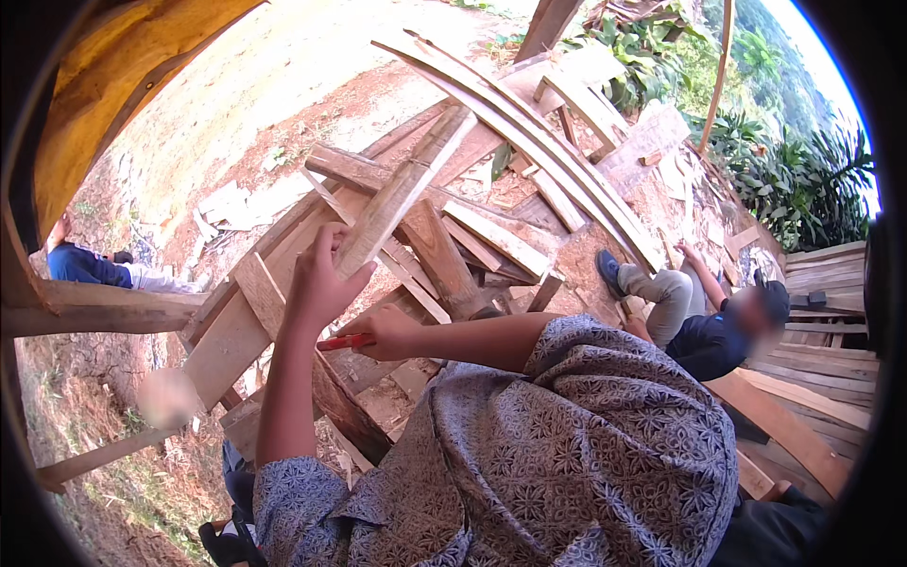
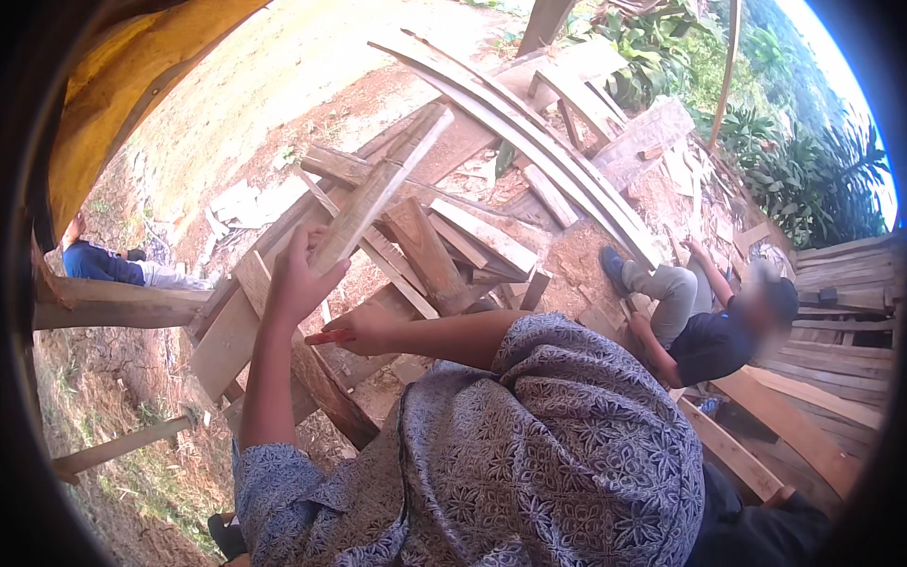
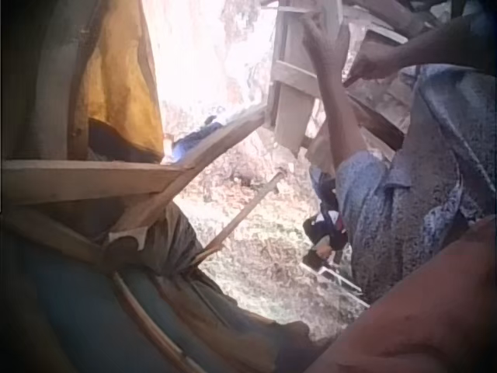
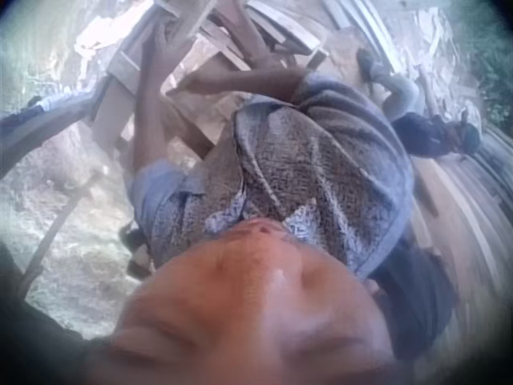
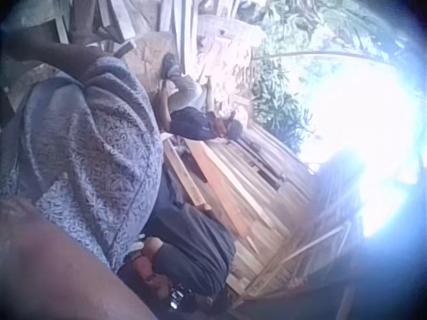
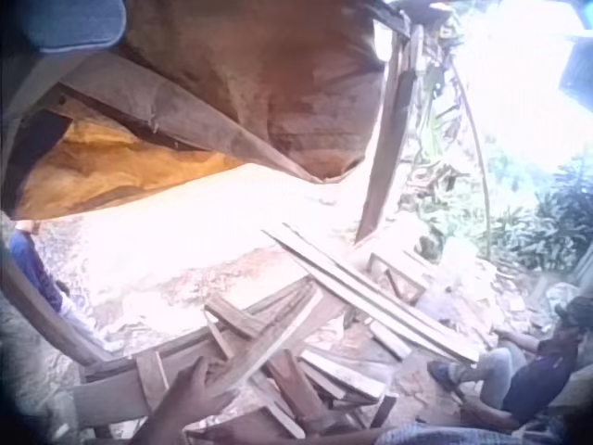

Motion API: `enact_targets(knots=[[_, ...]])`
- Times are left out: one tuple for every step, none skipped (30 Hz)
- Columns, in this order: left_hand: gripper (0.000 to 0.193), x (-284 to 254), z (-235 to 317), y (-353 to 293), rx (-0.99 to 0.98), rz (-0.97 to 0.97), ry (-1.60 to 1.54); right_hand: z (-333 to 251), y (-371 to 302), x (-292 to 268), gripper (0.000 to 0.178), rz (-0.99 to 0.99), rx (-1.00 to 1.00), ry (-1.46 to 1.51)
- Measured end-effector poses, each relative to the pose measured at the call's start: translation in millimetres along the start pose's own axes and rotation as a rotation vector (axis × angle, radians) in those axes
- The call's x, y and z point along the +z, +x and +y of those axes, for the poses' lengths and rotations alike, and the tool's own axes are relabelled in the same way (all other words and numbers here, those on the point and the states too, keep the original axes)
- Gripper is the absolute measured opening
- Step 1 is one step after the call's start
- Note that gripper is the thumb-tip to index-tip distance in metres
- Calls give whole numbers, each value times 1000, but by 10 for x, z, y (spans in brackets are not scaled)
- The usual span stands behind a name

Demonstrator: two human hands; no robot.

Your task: The person uses a hand saw to cut a piece of wood that is resting on a wooden workbench. They hold the wood steady with their left hand while sawing with their right hand. Another person is visible in the background working on a separate piece of wood.

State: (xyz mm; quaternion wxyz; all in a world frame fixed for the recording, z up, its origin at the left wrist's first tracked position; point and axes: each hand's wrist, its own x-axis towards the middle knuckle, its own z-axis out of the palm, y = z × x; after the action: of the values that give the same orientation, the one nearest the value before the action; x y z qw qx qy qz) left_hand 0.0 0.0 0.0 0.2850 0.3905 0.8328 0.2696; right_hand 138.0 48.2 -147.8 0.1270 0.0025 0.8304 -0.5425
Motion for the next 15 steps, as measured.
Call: enact_targets(knots=[[71,109,212,169,21,-131,57,-20,2,18,53,19,18,-14],[74,259,296,300,145,-171,72,-68,46,46,53,37,21,-28],[77,611,493,443,256,-119,88,140,-30,-65,48,84,-83,-84],[79,936,574,580,329,-150,111,346,-34,37,42,159,-127,-95],[81,1162,601,691,395,-190,164,405,32,147,37,250,-191,-88],[81,1381,650,720,356,-249,162,303,-77,208,34,416,-236,-179],[81,1554,752,820,347,-312,179,269,-101,213,35,510,-243,-222],[82,1705,824,914,333,-371,198,238,-138,217,35,559,-241,-239],[83,1928,874,1016,341,-381,160,309,-157,271,35,497,-221,-203],[83,2116,917,1092,342,-393,129,353,-180,312,35,454,-208,-171],[84,2282,946,1160,339,-401,98,408,-177,329,35,418,-197,-144],[83,2378,1038,1160,310,-396,104,416,-180,324,35,391,-192,-123],[85,2444,1117,1173,311,-383,169,418,-181,326,36,363,-191,-106],[86,2481,1180,1191,308,-362,233,430,-188,322,36,336,-186,-95],[88,2447,1265,1162,301,-341,298,444,-165,321,36,312,-181,-83]])
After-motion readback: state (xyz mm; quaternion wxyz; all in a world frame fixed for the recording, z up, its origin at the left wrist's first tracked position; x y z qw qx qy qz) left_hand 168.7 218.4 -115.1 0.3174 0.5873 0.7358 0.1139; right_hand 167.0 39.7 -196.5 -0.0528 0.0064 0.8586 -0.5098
